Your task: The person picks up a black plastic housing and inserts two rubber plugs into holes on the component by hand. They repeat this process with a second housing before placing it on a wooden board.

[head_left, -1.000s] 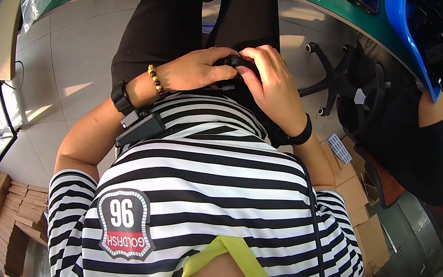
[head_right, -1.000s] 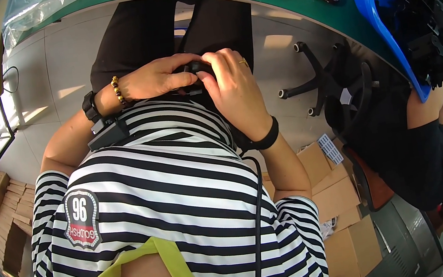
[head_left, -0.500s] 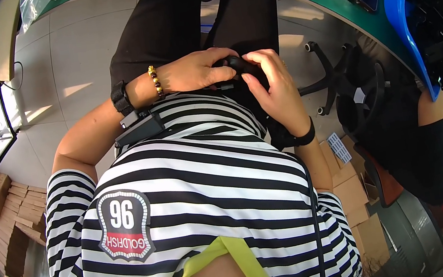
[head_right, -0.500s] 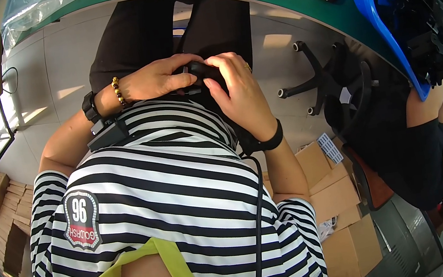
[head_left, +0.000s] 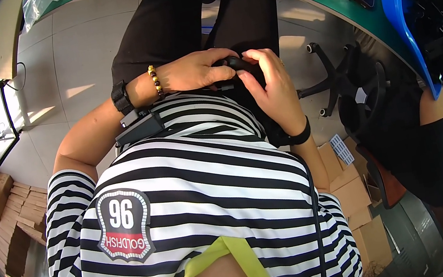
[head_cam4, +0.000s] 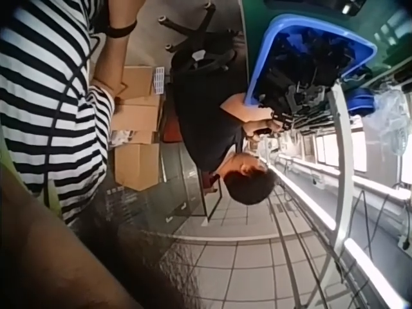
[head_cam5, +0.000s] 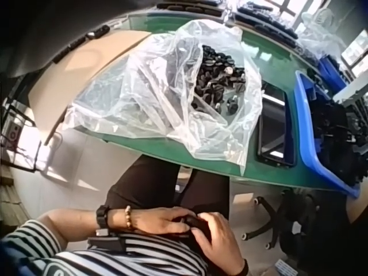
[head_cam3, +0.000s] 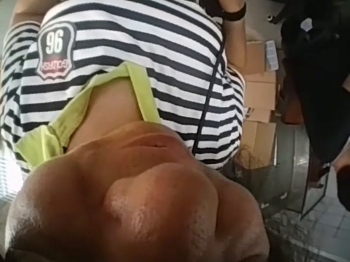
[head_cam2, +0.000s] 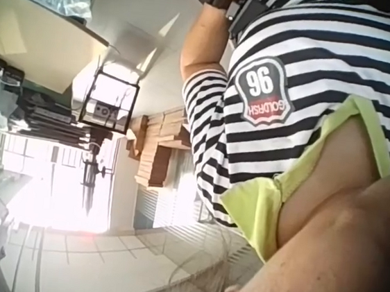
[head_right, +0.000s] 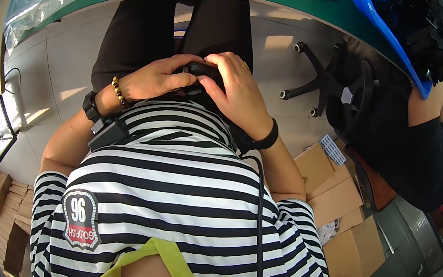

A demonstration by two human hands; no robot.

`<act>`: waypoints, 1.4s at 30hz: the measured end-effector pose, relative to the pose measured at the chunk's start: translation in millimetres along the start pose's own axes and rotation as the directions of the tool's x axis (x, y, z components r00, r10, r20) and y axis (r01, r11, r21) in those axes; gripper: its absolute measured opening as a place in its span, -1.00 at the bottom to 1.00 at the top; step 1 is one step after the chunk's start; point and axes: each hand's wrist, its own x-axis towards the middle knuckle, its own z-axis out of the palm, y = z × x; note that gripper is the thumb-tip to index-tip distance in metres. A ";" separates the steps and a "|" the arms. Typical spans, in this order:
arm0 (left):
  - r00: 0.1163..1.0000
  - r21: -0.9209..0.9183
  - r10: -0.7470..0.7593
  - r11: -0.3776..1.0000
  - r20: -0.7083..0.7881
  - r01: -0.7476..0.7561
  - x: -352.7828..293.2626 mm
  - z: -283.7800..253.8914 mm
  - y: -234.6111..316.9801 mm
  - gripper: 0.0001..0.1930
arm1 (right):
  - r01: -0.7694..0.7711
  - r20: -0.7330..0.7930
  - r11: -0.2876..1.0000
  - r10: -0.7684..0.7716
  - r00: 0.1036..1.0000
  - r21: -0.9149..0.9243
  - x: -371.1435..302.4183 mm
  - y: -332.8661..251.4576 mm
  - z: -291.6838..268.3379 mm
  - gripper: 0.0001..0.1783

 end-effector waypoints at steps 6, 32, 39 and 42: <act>1.000 -0.020 0.003 1.000 0.020 -0.002 2.9 0.2 -10.1 -0.35 | 0.000 -0.012 1.000 0.000 1.000 0.010 -3.9 2.4 4.0 -0.65; 1.000 -0.033 -0.005 0.999 0.028 0.006 0.5 -2.3 -5.9 -0.37 | -0.056 -0.011 0.995 0.057 0.998 0.079 -8.1 8.1 -6.6 -0.63; 1.000 -0.027 0.015 1.000 0.026 -0.014 -0.7 -0.4 -2.3 -0.37 | -0.025 -0.027 0.996 0.027 0.999 0.087 -2.2 3.4 -3.4 -0.65; 1.000 0.018 0.000 1.000 0.022 -0.001 -0.2 -3.2 -2.1 -0.38 | -0.037 -0.025 0.995 0.039 0.999 0.096 -2.4 6.1 -2.4 -0.66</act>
